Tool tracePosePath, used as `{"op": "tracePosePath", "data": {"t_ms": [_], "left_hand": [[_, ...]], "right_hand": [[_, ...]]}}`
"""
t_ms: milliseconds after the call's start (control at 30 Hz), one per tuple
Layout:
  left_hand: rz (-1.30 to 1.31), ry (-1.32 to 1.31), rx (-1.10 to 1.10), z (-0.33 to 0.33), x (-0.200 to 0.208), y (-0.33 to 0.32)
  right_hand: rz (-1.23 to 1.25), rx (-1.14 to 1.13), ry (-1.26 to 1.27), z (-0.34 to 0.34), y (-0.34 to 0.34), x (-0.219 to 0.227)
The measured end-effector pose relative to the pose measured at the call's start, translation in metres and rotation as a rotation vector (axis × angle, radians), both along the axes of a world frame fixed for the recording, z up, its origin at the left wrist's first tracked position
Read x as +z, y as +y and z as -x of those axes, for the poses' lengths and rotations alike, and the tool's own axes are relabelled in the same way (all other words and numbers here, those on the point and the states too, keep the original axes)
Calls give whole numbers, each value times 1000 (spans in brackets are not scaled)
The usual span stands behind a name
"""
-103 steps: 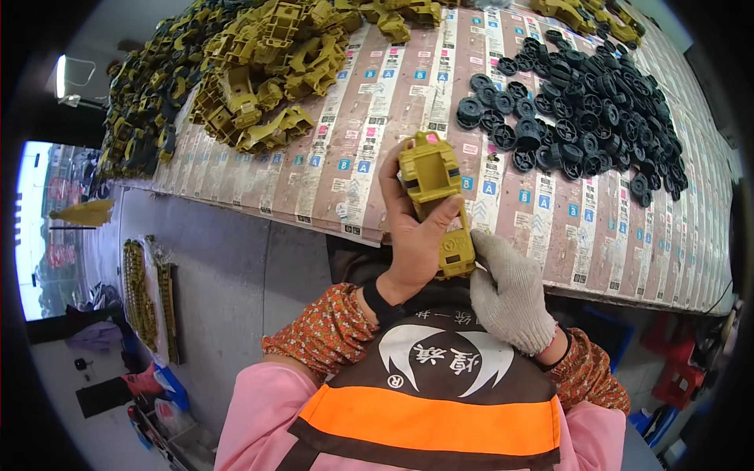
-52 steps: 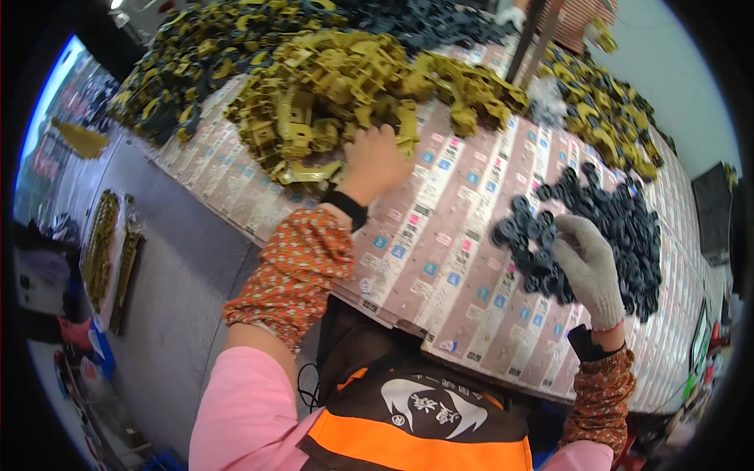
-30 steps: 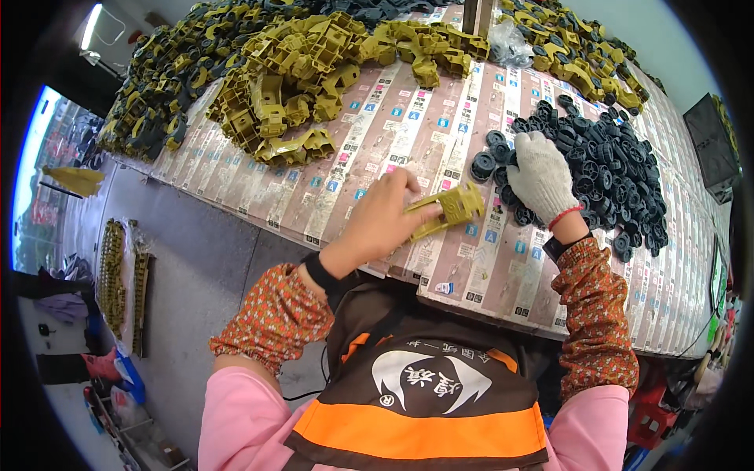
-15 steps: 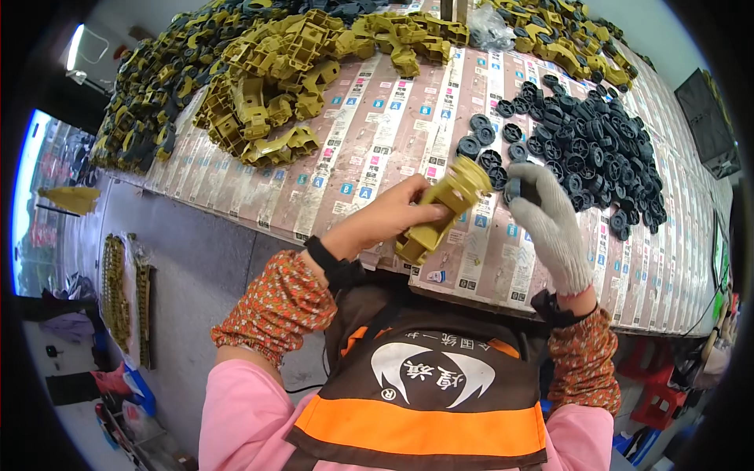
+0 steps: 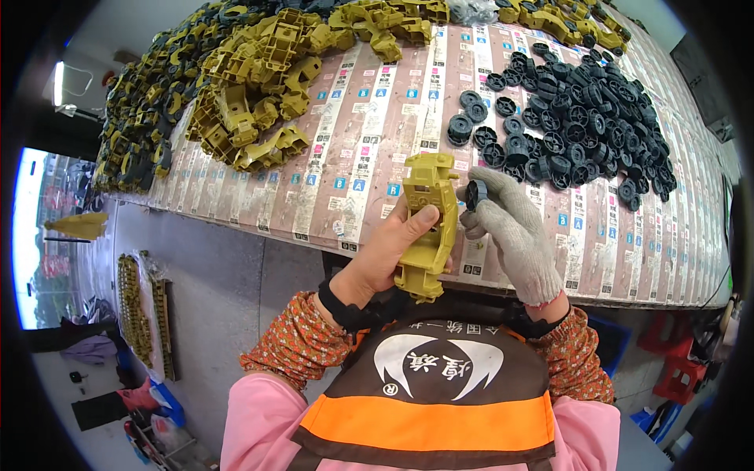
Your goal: The person assembles yellow plastic chassis components with black plastic wheels. They pick up a yellow chassis, insert a black wheel into a designated slot, and place the assembled unit on the table. This process is repeated continuously throughout the video.
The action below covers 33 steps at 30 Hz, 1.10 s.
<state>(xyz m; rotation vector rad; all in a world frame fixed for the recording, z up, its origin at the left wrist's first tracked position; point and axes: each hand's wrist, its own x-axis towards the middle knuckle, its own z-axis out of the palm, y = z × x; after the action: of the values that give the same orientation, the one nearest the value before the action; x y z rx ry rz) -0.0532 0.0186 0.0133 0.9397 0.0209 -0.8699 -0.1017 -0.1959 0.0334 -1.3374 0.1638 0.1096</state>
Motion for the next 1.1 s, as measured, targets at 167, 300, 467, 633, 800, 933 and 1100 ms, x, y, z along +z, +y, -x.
{"op": "tracePosePath", "data": {"t_ms": [167,300,467,633,800,933,1100], "left_hand": [[-61,-34,-49,14,2,-1],[-103,-41,-39,17,-1,-5],[-184,-157,-42,18,-7,-7],[-271,-362,-115,19,-16,-8],[-256,-412,-185,24,-18,-8],[-289,-427,-134,31,-23,-13],[-456,-640,-114,35,-31,-19]], "right_hand": [[-179,-17,-15,-2,0,-12],[-167,-26,21,0,2,-14],[37,-44,47,2,3,-1],[428,-32,-33,16,9,1],[773,-14,-280,19,3,-11],[869,-12,-284,17,5,-9],[886,26,-191,19,1,-9]]}}
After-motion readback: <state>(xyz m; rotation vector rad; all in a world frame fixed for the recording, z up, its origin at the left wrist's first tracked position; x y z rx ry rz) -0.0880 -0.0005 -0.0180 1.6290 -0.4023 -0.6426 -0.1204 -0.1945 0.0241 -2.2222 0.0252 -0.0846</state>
